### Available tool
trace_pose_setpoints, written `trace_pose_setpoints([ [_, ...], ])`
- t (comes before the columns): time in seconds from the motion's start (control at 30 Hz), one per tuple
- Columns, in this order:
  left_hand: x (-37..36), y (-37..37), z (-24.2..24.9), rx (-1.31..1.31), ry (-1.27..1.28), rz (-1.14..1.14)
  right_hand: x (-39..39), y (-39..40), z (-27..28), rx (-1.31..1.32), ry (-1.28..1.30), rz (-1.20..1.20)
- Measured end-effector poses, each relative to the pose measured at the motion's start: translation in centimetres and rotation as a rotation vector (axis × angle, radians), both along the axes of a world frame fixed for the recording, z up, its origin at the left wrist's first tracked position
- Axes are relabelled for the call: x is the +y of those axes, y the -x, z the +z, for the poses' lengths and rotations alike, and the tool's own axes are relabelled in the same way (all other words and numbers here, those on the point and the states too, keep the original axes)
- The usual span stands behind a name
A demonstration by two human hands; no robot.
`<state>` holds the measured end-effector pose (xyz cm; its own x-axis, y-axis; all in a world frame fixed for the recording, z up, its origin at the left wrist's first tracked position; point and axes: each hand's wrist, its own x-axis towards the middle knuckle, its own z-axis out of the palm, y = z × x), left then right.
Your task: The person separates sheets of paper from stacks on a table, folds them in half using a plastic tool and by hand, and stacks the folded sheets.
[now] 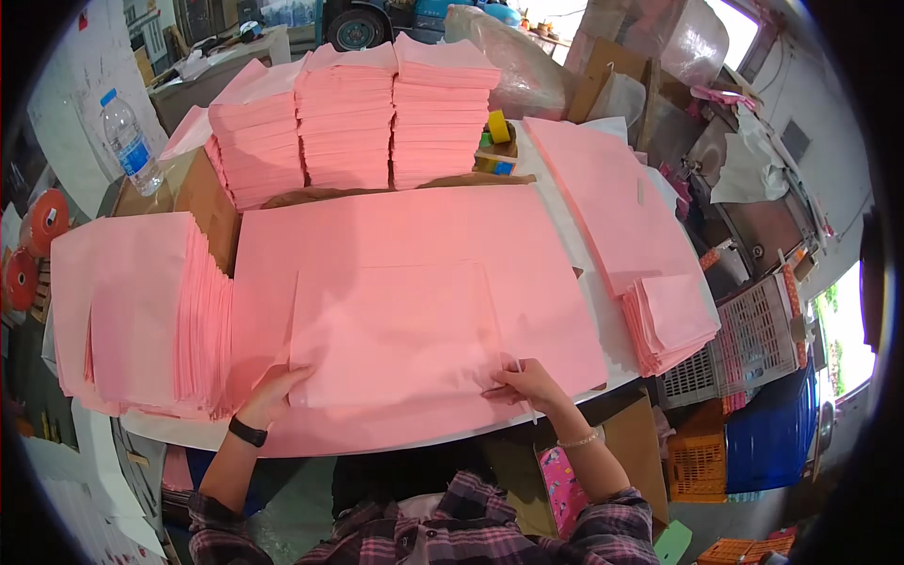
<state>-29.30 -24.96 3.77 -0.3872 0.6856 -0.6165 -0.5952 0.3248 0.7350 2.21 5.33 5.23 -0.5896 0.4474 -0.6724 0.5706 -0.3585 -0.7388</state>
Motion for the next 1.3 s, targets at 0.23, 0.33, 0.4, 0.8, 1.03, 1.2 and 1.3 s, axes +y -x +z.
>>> trace_pose_setpoints([
  [0.23,-1.4,1.6,-2.7,0.09,-0.034,-0.079,-0.1,0.5,-0.1,-0.026,-0.028,-0.025],
  [0.33,-1.3,1.4,-2.2,0.139,-0.022,-0.108,-0.3,0.6,0.0,-0.034,-0.02,-0.05],
  [0.4,-1.3,1.3,-1.6,0.197,-0.007,-0.13,-0.3,0.6,0.1,-0.033,-0.019,-0.056],
  [0.8,-0.6,3.7,2.4,1.544,0.339,-0.371,0.0,0.5,-0.6,-0.024,0.005,-0.074],
  [1.03,7.3,-5.3,6.5,1.605,-0.033,-0.605,-0.2,0.7,-0.1,-0.015,0.022,-0.09],
  [1.2,10.3,-9.5,3.7,1.565,0.016,-0.884,0.1,0.8,0.1,-0.033,-0.129,-0.062],
  [1.3,10.3,-10.4,3.6,1.562,0.068,-0.947,-1.5,0.6,0.5,-0.163,-0.37,-0.026],
])
